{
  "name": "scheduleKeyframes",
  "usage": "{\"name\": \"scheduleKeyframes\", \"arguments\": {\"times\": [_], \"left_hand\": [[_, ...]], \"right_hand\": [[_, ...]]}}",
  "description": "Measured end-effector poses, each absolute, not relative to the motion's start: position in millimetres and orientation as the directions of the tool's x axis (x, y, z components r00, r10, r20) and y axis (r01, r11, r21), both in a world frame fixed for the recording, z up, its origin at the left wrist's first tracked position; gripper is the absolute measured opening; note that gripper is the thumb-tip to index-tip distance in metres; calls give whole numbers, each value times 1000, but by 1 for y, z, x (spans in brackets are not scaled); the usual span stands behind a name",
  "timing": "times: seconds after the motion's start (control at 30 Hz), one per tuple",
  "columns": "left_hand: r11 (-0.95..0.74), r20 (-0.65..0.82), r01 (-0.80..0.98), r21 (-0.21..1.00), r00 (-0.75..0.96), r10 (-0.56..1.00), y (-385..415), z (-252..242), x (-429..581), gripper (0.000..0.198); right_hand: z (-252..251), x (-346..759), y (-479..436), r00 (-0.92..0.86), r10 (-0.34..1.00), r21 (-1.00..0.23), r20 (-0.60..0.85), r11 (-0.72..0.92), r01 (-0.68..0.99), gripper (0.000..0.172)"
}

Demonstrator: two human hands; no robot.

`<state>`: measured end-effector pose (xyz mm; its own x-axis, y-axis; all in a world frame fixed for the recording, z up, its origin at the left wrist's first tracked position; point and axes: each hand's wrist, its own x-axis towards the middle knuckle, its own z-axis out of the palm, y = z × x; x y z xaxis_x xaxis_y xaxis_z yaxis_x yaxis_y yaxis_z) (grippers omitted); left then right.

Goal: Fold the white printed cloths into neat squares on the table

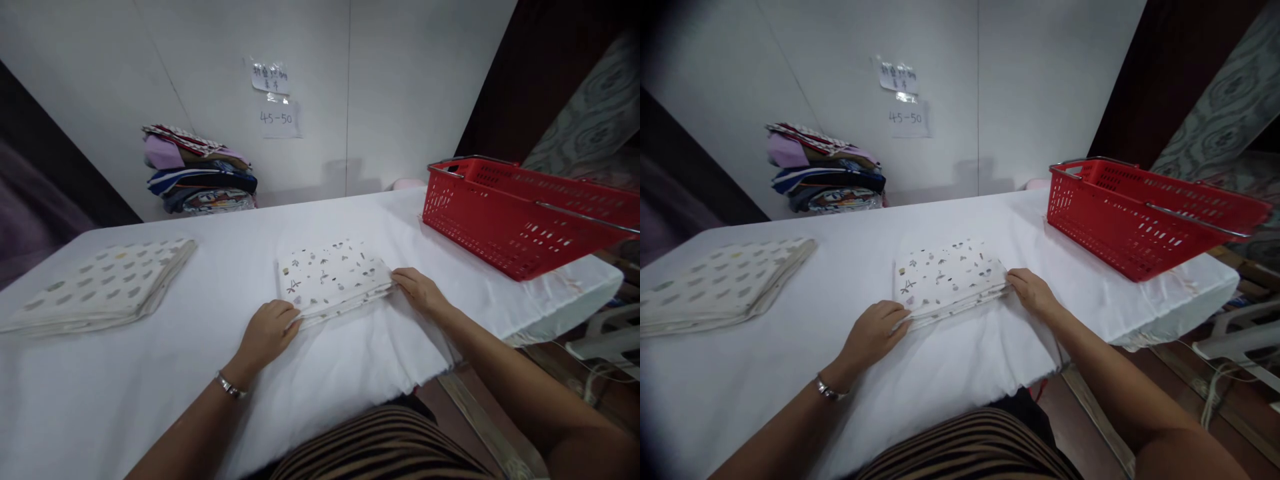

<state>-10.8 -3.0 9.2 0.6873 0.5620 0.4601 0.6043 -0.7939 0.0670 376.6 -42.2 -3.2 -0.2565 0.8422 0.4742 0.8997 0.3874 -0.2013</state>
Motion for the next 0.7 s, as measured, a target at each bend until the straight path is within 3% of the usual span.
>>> {"name": "scheduleKeyframes", "arguments": {"times": [0.37,0.57,0.7], "left_hand": [[-782,467,612,117,661,587,-10,-2,-13,18],[-773,459,624,113,657,598,-16,-5,-16,32],[-763,422,637,113,664,617,-16,-5,-17,32]], "right_hand": [[0,369,-49,-238,887,-227,395,346,911,34],[-3,368,-54,-366,830,-235,420,489,840,45],[-9,367,-50,-373,834,-248,407,494,833,40]]}}
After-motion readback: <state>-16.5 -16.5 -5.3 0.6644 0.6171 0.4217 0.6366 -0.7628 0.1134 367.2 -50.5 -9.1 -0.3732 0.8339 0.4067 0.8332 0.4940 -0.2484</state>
